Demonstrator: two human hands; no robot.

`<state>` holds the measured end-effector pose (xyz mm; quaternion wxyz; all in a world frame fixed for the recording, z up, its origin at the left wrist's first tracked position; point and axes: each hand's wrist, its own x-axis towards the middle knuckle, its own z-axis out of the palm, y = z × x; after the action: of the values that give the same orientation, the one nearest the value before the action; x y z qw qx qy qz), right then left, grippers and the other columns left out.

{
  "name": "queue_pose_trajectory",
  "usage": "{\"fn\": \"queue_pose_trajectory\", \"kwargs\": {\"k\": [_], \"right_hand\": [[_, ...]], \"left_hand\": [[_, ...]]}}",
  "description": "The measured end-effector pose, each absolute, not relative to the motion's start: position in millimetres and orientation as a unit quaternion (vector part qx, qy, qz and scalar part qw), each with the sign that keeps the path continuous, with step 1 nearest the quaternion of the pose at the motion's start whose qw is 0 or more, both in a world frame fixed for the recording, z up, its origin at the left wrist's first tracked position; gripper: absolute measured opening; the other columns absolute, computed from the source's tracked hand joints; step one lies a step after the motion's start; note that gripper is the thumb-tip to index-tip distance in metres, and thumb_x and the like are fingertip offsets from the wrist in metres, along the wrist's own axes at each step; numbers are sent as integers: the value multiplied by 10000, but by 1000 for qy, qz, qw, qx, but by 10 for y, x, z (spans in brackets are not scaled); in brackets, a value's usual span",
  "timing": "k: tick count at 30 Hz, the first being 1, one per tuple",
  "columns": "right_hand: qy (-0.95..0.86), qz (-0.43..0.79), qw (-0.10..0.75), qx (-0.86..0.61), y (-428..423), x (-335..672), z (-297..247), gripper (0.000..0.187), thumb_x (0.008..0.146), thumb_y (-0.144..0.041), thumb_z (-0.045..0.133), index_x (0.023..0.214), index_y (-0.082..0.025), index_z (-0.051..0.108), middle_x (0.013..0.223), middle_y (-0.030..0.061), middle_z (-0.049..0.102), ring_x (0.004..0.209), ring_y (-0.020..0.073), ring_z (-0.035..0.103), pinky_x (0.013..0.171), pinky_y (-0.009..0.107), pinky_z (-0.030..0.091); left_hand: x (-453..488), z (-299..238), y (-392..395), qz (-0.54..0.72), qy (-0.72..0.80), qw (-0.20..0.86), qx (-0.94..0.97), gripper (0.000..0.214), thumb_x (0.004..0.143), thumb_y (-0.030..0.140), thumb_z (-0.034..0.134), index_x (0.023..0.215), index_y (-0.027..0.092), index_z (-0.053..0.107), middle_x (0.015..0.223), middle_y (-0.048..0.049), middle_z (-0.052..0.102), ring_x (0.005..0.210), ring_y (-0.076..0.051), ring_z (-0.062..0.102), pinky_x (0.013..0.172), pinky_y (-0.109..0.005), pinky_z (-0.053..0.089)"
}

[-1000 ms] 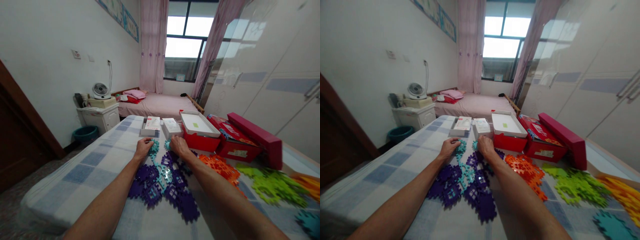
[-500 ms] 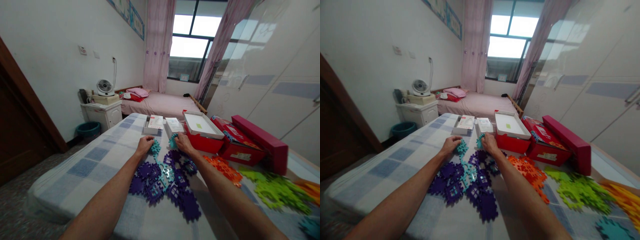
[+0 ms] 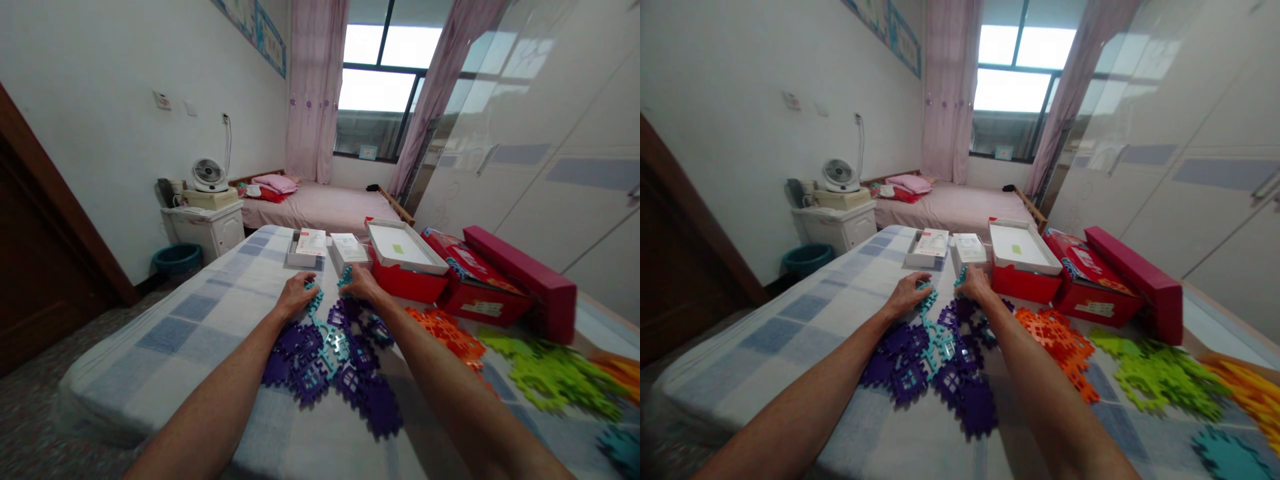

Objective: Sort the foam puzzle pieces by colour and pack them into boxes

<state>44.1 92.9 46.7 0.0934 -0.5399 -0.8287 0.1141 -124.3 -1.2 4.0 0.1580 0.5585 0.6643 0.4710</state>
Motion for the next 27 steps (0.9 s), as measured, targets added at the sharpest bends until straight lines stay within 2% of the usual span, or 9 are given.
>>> {"fn": "queue_pose_trajectory", "kwargs": {"k": [7, 12, 16, 23, 27], "right_hand": [[-828, 126, 88, -539, 927, 471, 429, 510, 642, -314, 720, 1089, -141, 544, 1063, 115, 643, 971, 221, 604, 733, 256, 448], [-810, 124, 84, -567, 907, 386, 431, 614, 603, -282, 741, 1155, -137, 514, 1191, 191, 566, 1016, 270, 594, 744, 314, 464], [-808, 134, 78, -569, 900, 367, 458, 566, 582, -265, 751, 1095, -146, 544, 1099, 166, 622, 998, 288, 603, 744, 344, 471], [-822, 147, 158, -526, 837, 432, 450, 558, 637, -150, 681, 1165, -125, 501, 1189, 164, 568, 1028, 232, 570, 758, 269, 445], [-804, 192, 208, -523, 896, 502, 487, 490, 629, -126, 654, 1103, -110, 532, 1039, 129, 626, 928, 221, 581, 730, 282, 440]], "left_hand": [[-1230, 29, 8, 478, 661, 166, 554, 358, 678, 191, 606, 1026, 137, 673, 965, -93, 697, 850, -213, 649, 838, -316, 491], [-1235, 26, 12, 486, 665, 167, 542, 377, 671, 147, 570, 1033, 133, 670, 995, -99, 691, 840, -202, 646, 809, -309, 502], [-1256, 16, 18, 494, 665, 178, 531, 367, 685, 146, 551, 1032, 118, 667, 984, -108, 692, 820, -198, 647, 783, -306, 508], [-1268, 42, 37, 527, 662, 178, 502, 268, 752, 235, 524, 941, 134, 687, 957, -96, 703, 798, -192, 639, 794, -300, 490], [-1293, 16, 56, 538, 663, 174, 491, 298, 810, 348, 458, 816, 159, 688, 863, -83, 706, 832, -218, 628, 830, -328, 464]]}}
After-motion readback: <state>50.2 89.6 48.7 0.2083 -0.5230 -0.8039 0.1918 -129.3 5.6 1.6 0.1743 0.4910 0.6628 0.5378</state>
